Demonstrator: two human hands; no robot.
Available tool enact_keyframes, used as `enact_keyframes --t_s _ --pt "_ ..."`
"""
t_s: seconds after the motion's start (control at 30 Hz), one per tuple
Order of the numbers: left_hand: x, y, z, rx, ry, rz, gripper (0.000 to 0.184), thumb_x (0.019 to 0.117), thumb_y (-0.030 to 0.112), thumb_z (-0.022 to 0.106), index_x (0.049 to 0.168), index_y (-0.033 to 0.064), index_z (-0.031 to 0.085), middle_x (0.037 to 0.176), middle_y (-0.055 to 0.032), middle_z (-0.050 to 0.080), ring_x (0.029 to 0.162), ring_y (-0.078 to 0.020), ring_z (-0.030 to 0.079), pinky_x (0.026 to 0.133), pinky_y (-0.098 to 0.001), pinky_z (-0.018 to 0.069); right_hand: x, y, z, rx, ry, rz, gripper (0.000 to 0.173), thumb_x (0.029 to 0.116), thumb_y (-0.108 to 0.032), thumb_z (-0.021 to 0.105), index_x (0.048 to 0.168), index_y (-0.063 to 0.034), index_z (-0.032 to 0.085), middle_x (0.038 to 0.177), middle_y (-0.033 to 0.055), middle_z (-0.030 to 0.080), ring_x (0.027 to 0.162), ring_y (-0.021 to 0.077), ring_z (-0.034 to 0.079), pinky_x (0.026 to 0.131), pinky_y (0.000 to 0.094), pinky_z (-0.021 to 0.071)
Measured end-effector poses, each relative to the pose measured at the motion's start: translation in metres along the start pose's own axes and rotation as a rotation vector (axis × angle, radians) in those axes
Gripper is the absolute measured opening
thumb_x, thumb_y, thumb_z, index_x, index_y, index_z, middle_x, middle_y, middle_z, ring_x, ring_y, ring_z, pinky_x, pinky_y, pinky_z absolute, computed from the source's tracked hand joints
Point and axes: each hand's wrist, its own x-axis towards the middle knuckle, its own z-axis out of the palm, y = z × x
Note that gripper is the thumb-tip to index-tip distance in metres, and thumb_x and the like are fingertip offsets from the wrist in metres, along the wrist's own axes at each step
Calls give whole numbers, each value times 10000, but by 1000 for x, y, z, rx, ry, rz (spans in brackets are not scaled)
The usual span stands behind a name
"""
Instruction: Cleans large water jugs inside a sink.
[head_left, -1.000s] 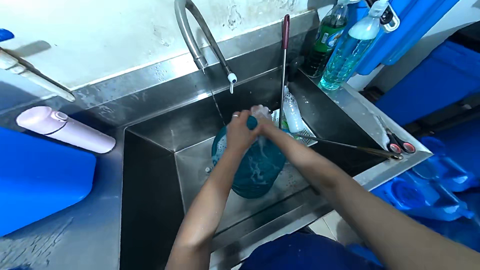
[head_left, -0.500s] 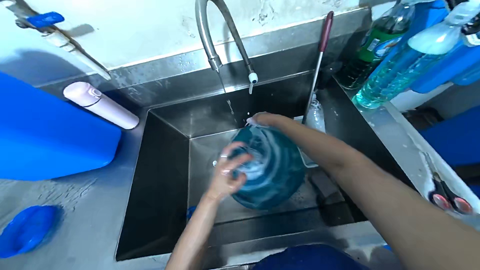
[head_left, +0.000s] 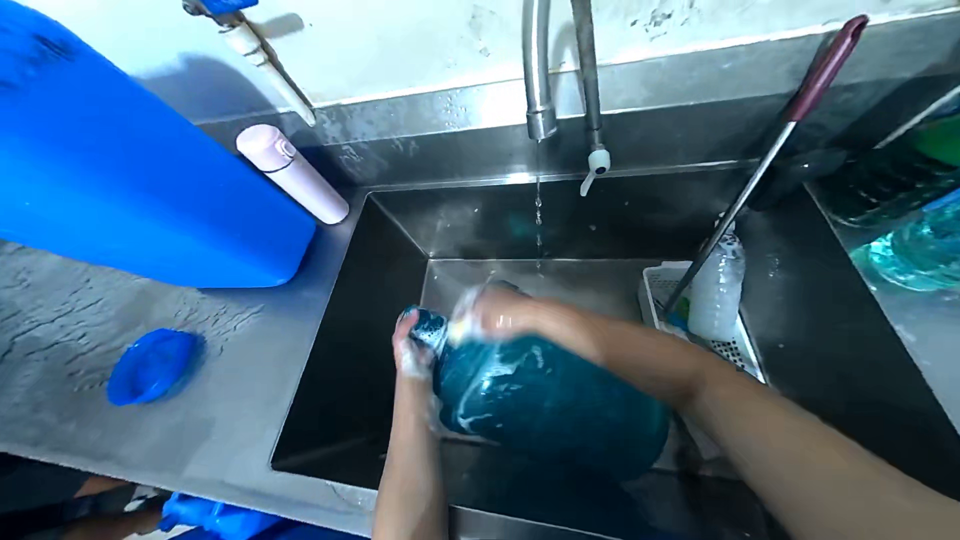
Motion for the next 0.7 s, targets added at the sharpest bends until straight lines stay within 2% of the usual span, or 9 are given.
enact_keyframes --t_s 0.03,0.1,0.2,0.27,0.33,0.4,0.5,0.57,0.7 --pt "4 -2 12 104 232 -49 226 1017 138 527 1190 -5 547 907 -80 604 762 -146 615 696 -339 558 -9 -24 13 -65 -91 -104 273 982 -121 651 1199 34 705 1262 217 673 1233 361 607 1109 542 416" --pt "-1 3 28 175 289 -44 211 960 45 523 1163 -10 536 885 -72 593 732 -136 603 670 -334 555 -11 -36 2 -23 -191 -164 231 956 -41 671 1156 60 727 1223 213 699 1198 333 635 1094 503 431" --pt "-8 18 16 -33 -282 118 481 673 142 771 1121 117 599 915 -14 734 822 -123 722 727 -306 620 22 48 -39 237 42 -33 224 1000 -32 594 1133 115 698 1144 266 702 1107 338 665 1031 487 486" --pt "7 15 -4 -150 -474 94 479 719 286 839 1164 166 708 1006 -25 761 919 -156 732 814 -336 615 18 62 -33 239 117 41 277 1032 -124 582 1205 65 687 1228 249 678 1194 355 625 1076 538 443" --pt "5 9 9 41 -21 42 150 964 192 548 1081 103 579 874 -4 671 786 -111 675 713 -305 591 -6 20 -10 111 113 -150 243 958 -78 663 1156 49 726 1233 211 699 1228 341 627 1114 525 435" --pt "6 4 29 208 262 -37 86 1003 94 480 1055 61 539 767 6 587 649 -82 596 610 -271 544 -19 -4 -1 118 36 -336 187 876 26 704 1050 63 764 1160 197 734 1171 322 665 1097 491 442" --pt "-10 10 19 24 -214 103 407 752 80 662 1148 87 564 914 -18 722 818 -118 717 728 -299 618 12 71 -31 399 100 -234 185 970 31 579 1054 125 714 1074 217 733 1037 238 696 995 397 524" --pt "7 10 -5 -152 -599 130 534 751 293 855 1242 166 689 1055 -22 762 944 -151 729 842 -324 605 17 106 -9 552 363 -163 210 988 -22 548 1029 108 707 1003 194 718 949 185 669 904 362 532" --pt "9 11 13 170 257 14 229 1033 151 495 1238 49 504 880 -26 603 754 -117 632 692 -316 573 -22 31 30 432 555 -419 158 852 16 622 880 117 740 1018 220 758 1040 297 717 1006 426 502"
